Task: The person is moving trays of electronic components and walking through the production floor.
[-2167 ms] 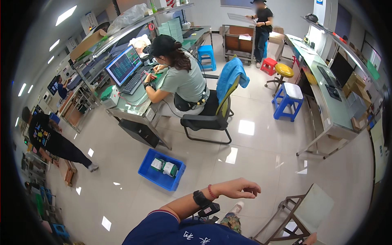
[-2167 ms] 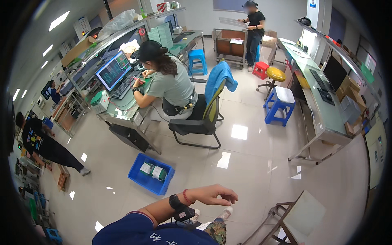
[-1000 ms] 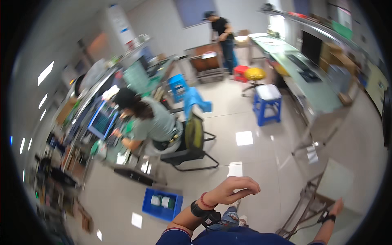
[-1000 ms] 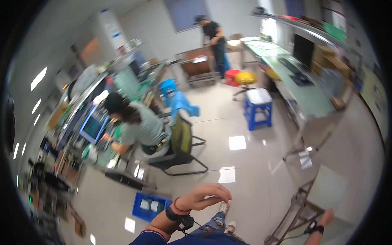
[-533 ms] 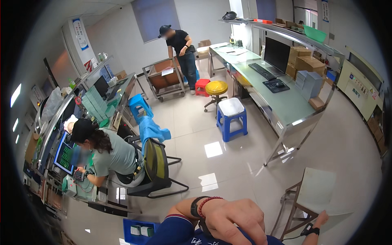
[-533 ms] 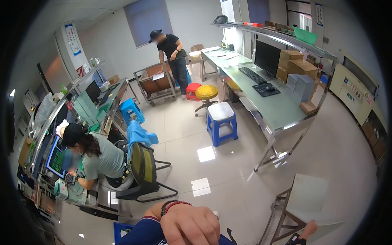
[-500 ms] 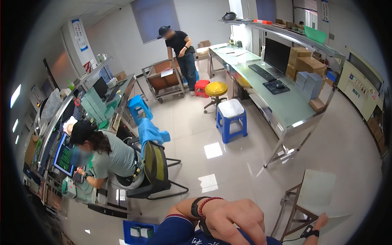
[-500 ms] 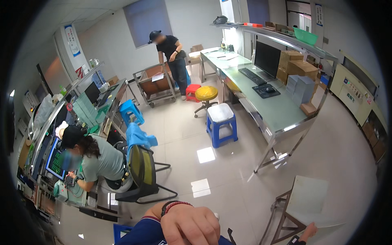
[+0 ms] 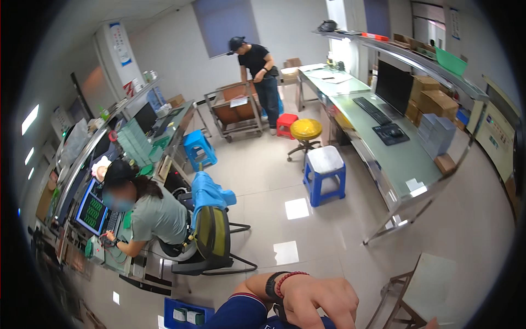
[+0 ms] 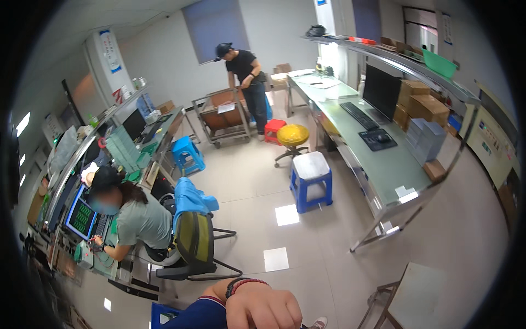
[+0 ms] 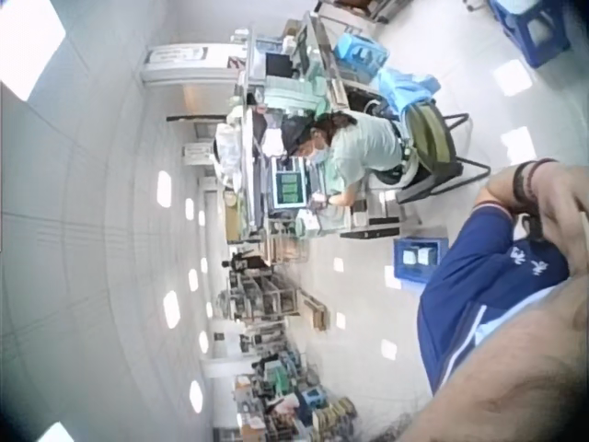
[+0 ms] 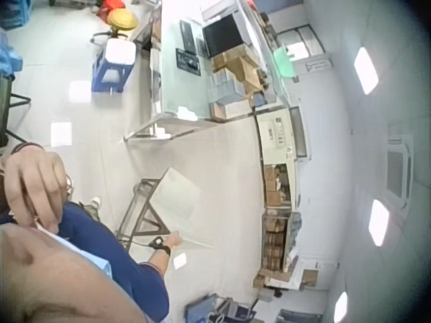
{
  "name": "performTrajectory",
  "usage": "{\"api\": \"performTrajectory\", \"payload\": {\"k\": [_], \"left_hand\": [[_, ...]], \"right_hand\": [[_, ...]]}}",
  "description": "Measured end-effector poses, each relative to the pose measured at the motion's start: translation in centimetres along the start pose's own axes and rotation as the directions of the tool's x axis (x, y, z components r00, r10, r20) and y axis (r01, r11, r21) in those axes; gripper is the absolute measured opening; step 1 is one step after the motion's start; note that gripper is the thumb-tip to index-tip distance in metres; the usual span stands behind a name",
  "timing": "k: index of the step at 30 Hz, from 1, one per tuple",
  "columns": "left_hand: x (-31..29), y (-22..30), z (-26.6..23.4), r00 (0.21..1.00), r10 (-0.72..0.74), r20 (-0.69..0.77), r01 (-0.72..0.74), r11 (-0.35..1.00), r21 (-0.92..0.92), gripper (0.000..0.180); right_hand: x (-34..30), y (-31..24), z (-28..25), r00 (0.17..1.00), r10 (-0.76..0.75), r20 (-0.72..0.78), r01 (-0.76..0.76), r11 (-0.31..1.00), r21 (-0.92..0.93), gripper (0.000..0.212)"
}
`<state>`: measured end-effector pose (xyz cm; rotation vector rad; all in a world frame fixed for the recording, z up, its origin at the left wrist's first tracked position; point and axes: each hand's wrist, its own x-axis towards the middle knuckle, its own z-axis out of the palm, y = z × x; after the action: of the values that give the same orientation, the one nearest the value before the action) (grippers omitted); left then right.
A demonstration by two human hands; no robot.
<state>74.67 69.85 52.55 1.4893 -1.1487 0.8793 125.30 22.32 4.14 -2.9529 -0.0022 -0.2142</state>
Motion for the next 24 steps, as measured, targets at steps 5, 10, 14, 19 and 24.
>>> {"api": "performTrajectory", "payload": {"k": [5,10,14,19,24], "left_hand": [[-0.1,1.0,0.5,0.999,0.010,-0.039,-0.007,0.997,0.075,0.017],[-1.2,1.5,1.0,0.992,0.057,-0.109,-0.034,0.980,0.198,0.018],[-1.6,1.7,0.8,0.996,-0.023,-0.088,0.043,0.971,0.237,0.022],[-0.2,0.4,2.3,0.968,0.048,-0.247,0.014,0.970,0.243,0.012],[1.0,-0.6,2.6,0.945,0.079,-0.318,-0.010,0.977,0.213,0.021]], "right_hand": [[2.4,-2.1,-0.1,0.994,-0.109,0.013,0.104,0.973,0.207,0.044],[3.8,-6.7,-2.1,0.983,0.054,0.177,-0.085,0.981,0.175,0.042],[4.6,-8.0,-3.4,0.980,0.012,0.197,-0.037,0.992,0.123,0.045],[4.7,-11.9,-5.3,0.988,-0.022,0.152,0.005,0.994,0.110,0.052],[5.5,-14.5,-5.0,0.995,-0.057,0.082,0.046,0.989,0.141,0.054]]}}
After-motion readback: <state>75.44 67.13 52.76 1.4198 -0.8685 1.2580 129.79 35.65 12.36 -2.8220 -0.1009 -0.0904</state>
